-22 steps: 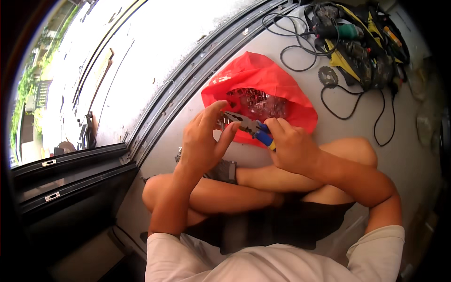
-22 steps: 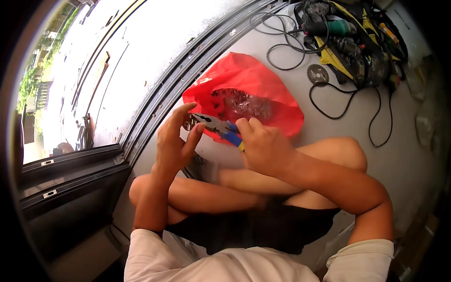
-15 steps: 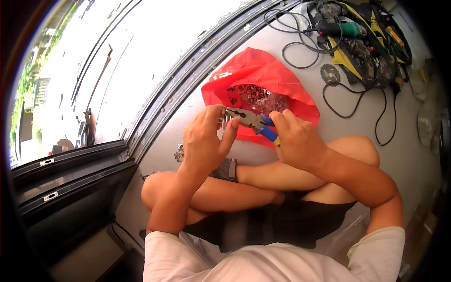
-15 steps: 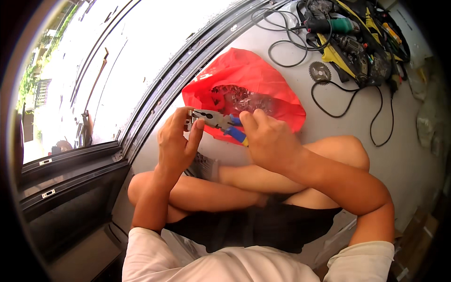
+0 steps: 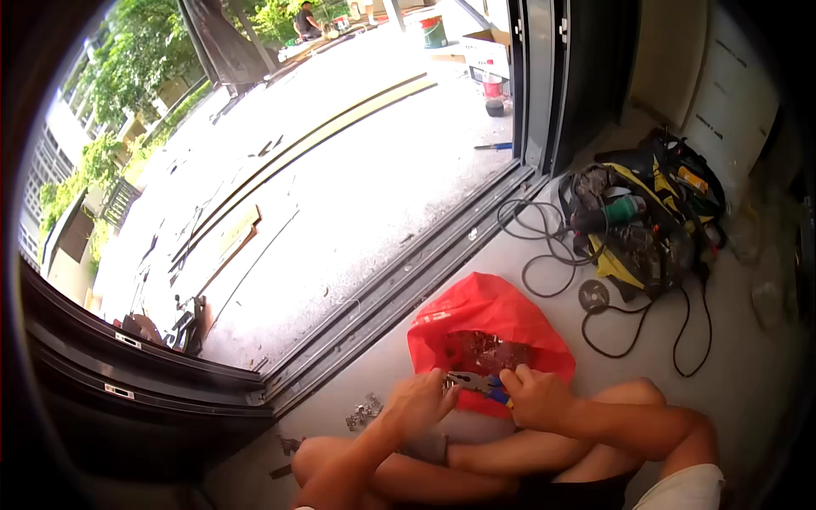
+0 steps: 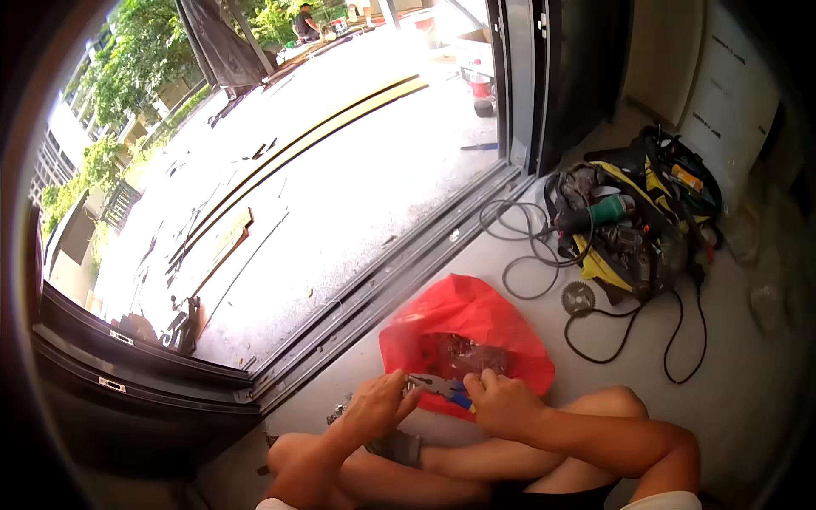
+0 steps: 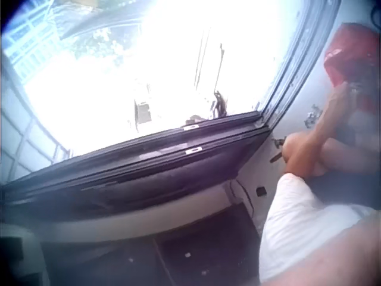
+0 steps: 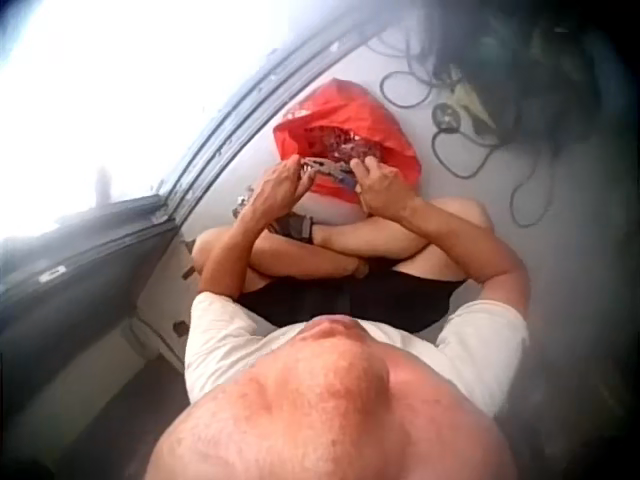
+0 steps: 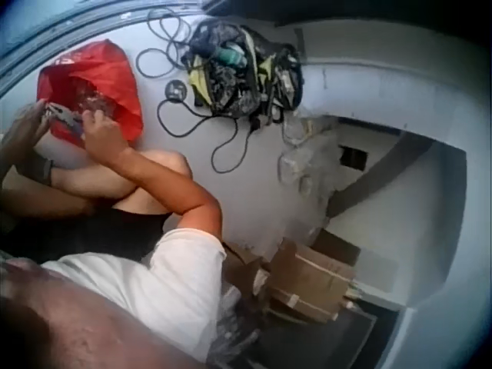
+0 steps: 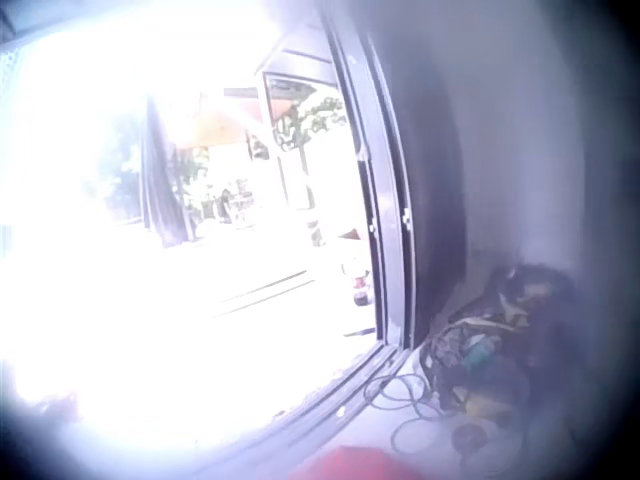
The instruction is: The person takes metal hardware pieces out of a red bag by hand, trims them one at a time using pliers, and places them onto the floor.
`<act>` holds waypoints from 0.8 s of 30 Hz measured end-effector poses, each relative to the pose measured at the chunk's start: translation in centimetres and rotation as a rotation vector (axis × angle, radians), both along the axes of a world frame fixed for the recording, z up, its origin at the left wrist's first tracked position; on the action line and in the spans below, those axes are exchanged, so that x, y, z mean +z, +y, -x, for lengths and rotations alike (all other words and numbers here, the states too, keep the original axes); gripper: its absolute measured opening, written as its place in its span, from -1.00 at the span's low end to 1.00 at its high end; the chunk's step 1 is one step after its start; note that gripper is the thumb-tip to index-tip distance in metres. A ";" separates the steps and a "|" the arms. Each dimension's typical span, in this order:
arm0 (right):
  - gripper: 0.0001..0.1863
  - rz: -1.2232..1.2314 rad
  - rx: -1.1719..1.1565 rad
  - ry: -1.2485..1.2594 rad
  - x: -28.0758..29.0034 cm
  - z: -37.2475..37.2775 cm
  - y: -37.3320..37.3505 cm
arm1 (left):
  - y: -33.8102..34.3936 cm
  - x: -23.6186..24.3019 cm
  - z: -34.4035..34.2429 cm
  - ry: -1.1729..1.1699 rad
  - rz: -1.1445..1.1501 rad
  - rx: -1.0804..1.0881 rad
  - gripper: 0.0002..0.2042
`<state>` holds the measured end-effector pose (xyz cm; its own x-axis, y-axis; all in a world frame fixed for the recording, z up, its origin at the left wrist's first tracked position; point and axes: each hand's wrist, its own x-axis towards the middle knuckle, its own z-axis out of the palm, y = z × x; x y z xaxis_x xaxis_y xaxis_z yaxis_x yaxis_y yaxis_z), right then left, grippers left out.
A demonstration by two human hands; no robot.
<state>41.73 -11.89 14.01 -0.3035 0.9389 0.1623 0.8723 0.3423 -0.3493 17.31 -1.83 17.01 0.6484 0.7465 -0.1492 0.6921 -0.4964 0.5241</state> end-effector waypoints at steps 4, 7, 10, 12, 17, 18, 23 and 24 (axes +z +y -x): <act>-0.61 -0.002 0.015 -0.027 0.4 -0.1 0.3 | 0.1 -0.7 0.5 -0.041 -0.005 -0.016 -0.70; -0.66 0.034 0.029 0.002 0.4 -0.4 0.0 | 0.4 -0.2 0.7 0.013 0.018 -0.065 -0.71; -0.66 0.032 0.023 0.012 0.1 -0.2 -0.7 | 0.2 -0.2 1.1 0.084 0.050 -0.126 -0.72; -0.62 0.019 0.040 0.020 0.0 -0.3 -0.9 | 0.0 0.1 1.4 0.098 0.070 -0.162 -0.72; -0.51 -0.062 0.031 -0.005 -1.1 -0.9 -0.7 | 0.8 -0.2 1.6 -0.055 0.105 -0.234 -0.78; -0.48 -0.032 0.044 0.059 -0.1 -1.1 -0.5 | 0.9 -0.3 2.0 -0.068 0.054 -0.260 -0.79; -0.48 0.065 0.109 0.076 0.9 -1.6 1.3 | 2.3 1.1 2.0 -0.114 0.005 -0.296 -0.69; -0.48 0.038 0.099 0.073 0.6 -1.5 1.4 | 2.3 0.6 2.1 -0.123 -0.005 -0.290 -0.68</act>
